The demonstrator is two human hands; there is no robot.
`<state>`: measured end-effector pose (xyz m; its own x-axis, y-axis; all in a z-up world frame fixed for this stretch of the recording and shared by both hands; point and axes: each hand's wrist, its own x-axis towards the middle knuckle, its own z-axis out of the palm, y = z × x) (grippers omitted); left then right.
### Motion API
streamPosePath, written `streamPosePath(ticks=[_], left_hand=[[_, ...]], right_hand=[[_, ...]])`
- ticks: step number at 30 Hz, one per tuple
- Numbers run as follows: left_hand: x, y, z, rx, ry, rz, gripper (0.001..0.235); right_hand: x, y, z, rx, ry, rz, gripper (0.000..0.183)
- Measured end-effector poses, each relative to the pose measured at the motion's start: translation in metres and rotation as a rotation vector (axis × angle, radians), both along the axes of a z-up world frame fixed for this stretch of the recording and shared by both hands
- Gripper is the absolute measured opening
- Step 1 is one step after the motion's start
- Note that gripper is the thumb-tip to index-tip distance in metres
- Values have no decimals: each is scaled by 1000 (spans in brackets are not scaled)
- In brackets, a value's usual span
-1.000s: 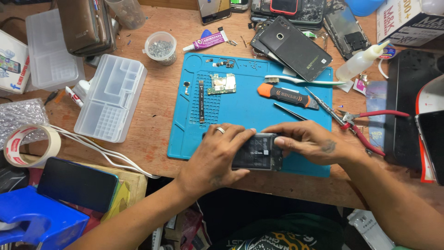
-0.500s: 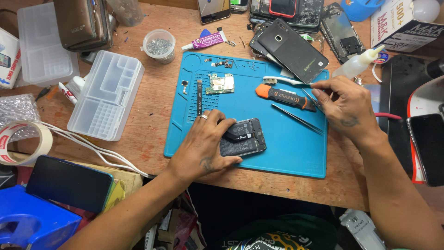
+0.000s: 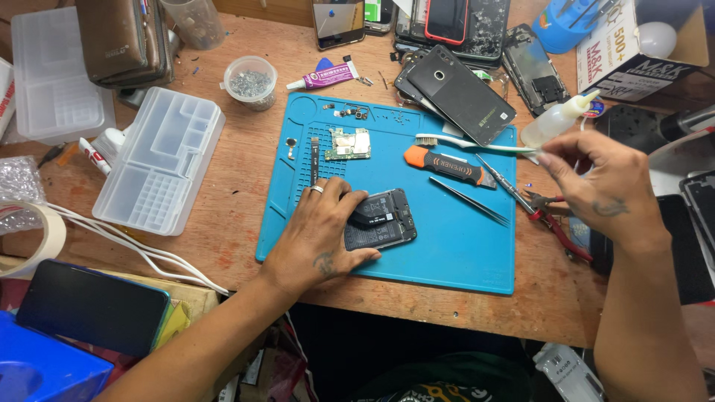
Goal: The person disassembles a smartphone on a blue anti-static mat, using a utility knife and a metal spudger to pry open the casing and disconnect internal components. The person removes the motherboard and places it on the mat.
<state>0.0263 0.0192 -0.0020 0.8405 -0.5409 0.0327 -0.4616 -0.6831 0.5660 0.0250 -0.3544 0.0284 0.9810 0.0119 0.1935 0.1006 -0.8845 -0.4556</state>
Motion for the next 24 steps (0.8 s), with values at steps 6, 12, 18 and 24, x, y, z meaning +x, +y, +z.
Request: streamPosePath(ticks=[6,12,18,24], left_hand=[[1,2,2,18,-8,-26,83],[-2,1,-5,-30,-11,-33,84],[-2,0,-11,-42,-32,-48,84],[-4,-1,-15,-44,-43,-63,83]], right_hand=[[6,18,0,-258,376,-5,39],[10,24,-1,-278,605,-97,38],[12,10,-14,-385,528,-24,38],[4,0,-14,-7,465,-61,27]])
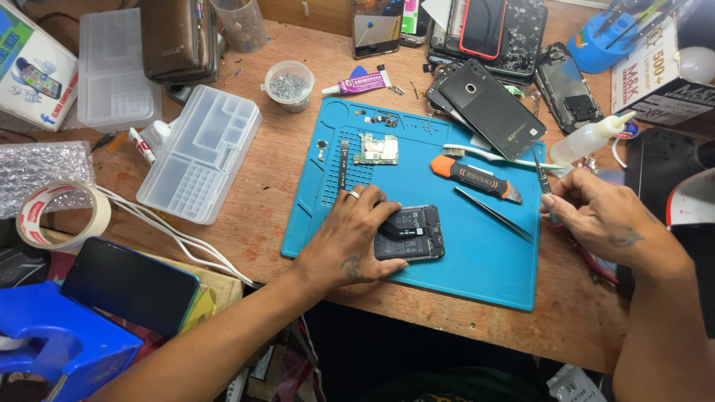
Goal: The person disassembles a smartphone on a blue anti-static mat, using a utility knife and a metal spudger to pry open the casing and disconnect internal components. The person removes the motherboard and places it on the mat.
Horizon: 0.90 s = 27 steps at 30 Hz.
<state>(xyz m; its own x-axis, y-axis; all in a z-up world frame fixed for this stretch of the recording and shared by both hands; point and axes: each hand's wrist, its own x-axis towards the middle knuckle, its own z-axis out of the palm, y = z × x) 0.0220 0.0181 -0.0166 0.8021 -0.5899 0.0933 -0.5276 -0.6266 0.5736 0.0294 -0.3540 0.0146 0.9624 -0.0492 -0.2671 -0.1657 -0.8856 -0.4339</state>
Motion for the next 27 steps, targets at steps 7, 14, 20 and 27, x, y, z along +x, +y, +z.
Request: streamPosePath(ticks=[7,14,20,27], left_hand=[[-1,1,1,25,-16,-1,87],[-7,-4,0,17,-7,40,92],[-10,-3,-3,-51,-90,24,85],[-15,-9,-5,-134,-159,-32,66]], right_hand=[[-15,30,-1,315,-332,209,18],[-23,48,-3,744,-425,266,13],[-28,81,-8,425,-532,441,13],[-33,89,-15,356,-563,399,56]])
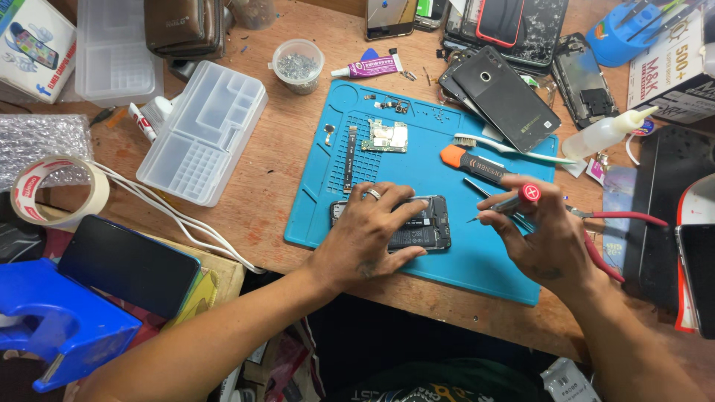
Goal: The person disassembles a smartphone on a blue anti-static mat, using a utility knife and a metal spudger to pry open the casing and disconnect internal components. The person removes the motherboard and places it on the mat.
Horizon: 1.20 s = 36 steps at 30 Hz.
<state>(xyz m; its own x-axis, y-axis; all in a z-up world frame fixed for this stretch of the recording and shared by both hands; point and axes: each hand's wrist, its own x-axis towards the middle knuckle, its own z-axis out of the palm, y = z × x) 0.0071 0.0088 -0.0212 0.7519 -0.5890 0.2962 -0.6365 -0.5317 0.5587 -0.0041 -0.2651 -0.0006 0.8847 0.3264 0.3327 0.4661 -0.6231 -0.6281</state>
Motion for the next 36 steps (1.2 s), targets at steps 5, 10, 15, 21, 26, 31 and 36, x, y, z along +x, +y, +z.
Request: streamPosePath(ticks=[5,10,15,21,26,31,36], left_hand=[[-1,-2,-5,10,16,-6,56],[-2,-3,-8,23,6,7,56],[-3,-3,-9,24,0,6,56],[-4,-2,-8,17,9,8,55],[-4,-5,-9,13,1,15,55],[-7,-2,-5,-3,14,17,52],[-7,-4,-6,-5,22,21,53]], right_hand=[[-6,6,-19,88,-108,168,95],[-1,13,-29,36,-214,173,89],[0,14,-29,-46,-261,85,76],[0,14,-30,-33,-248,83,69],[4,23,-21,-33,-274,104,65],[8,30,-4,-172,-348,107,67],[11,31,-3,-167,-316,102,59]])
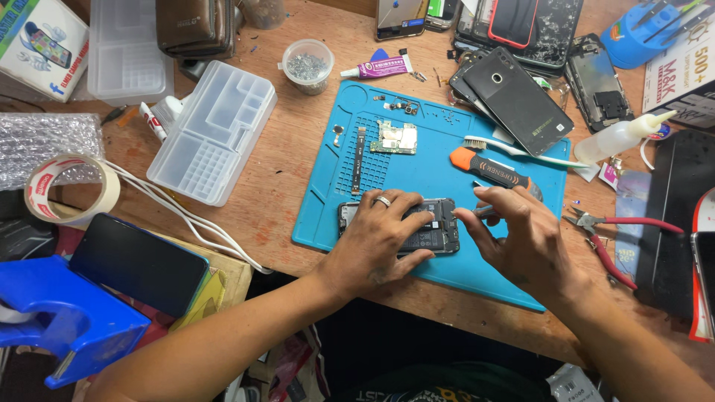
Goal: The person disassembles a smartphone on a blue anti-static mat, using a utility knife and a metal spudger to pry open the casing and disconnect internal components. The person removes the motherboard and places it on the mat.
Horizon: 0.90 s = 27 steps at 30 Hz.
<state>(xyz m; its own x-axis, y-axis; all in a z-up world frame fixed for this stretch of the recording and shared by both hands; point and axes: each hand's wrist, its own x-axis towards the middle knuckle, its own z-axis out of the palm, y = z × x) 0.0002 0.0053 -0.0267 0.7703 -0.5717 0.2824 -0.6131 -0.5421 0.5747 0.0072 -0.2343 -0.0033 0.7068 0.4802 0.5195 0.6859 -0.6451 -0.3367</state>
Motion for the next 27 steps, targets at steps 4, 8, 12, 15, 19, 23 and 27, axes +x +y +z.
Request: streamPosePath(ticks=[4,8,12,15,19,23,27], left_hand=[[0,0,-1,16,-13,1,54],[0,1,-1,10,-5,-7,54],[1,1,-1,6,-8,-5,54],[2,1,1,-4,8,-12,54],[3,1,4,3,19,-9,54],[2,2,4,2,18,-4,53],[1,2,3,1,20,2,53]], right_hand=[[2,-3,3,21,46,94,57],[5,-1,12,20,67,199,59],[7,-3,24,-59,-51,122,55],[15,-2,32,-110,99,13,35],[13,3,47,-185,162,43,24],[9,8,58,-211,220,42,21],[9,4,65,-222,235,72,31]])
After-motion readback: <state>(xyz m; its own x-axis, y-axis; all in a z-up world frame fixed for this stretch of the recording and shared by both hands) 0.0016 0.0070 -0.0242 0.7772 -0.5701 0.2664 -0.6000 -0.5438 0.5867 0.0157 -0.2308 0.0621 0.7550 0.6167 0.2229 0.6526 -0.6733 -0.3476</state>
